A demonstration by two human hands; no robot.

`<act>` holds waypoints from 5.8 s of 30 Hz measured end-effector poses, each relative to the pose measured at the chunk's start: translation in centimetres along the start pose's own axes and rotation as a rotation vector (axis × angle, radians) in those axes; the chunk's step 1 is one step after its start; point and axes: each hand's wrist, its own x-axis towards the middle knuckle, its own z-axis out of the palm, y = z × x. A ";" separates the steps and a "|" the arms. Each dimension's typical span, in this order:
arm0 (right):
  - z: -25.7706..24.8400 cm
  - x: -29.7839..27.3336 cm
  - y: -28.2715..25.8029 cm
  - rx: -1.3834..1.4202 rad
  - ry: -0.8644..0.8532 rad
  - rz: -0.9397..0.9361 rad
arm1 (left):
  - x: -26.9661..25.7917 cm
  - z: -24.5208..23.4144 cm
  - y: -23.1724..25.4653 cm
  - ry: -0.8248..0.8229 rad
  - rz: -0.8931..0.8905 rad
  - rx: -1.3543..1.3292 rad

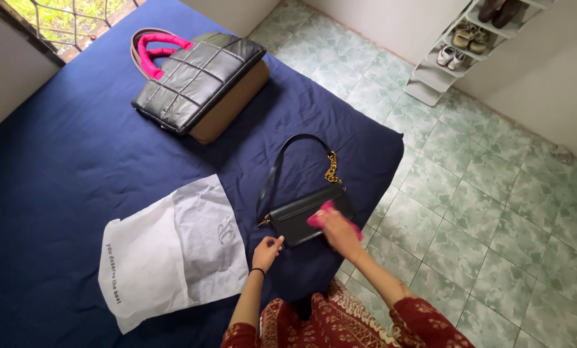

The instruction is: The person removes a black handbag from a white dust bag and wipes it with a pink cloth. They clean the front, sides, and back of the bag, turning it over to reach different surfaces. The bag remains on a blue bedsheet throughout the task.

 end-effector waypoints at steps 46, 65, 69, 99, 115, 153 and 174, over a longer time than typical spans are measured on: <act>11.3 1.7 -8.7 -0.075 -0.170 -0.113 | 0.5 3.4 -0.9 0.108 0.087 0.214; 9.2 6.9 2.4 -0.036 0.054 0.110 | -3.1 -2.6 6.6 -0.001 0.097 0.306; 11.6 8.9 -7.3 -0.014 -0.069 0.078 | -3.1 -2.7 6.3 -0.027 0.097 0.357; -11.4 14.3 -5.2 2.103 0.324 1.838 | 4.7 -6.3 12.5 0.063 0.459 -0.381; -20.0 11.1 -7.2 1.835 0.182 1.014 | -21.1 -6.2 29.5 -0.012 0.876 -0.305; -26.5 23.7 -0.8 1.523 0.618 1.021 | -10.9 -4.8 30.4 0.196 1.472 0.344; -13.4 16.0 -1.3 1.841 0.460 1.374 | -12.5 0.8 18.4 0.084 0.686 -0.400</act>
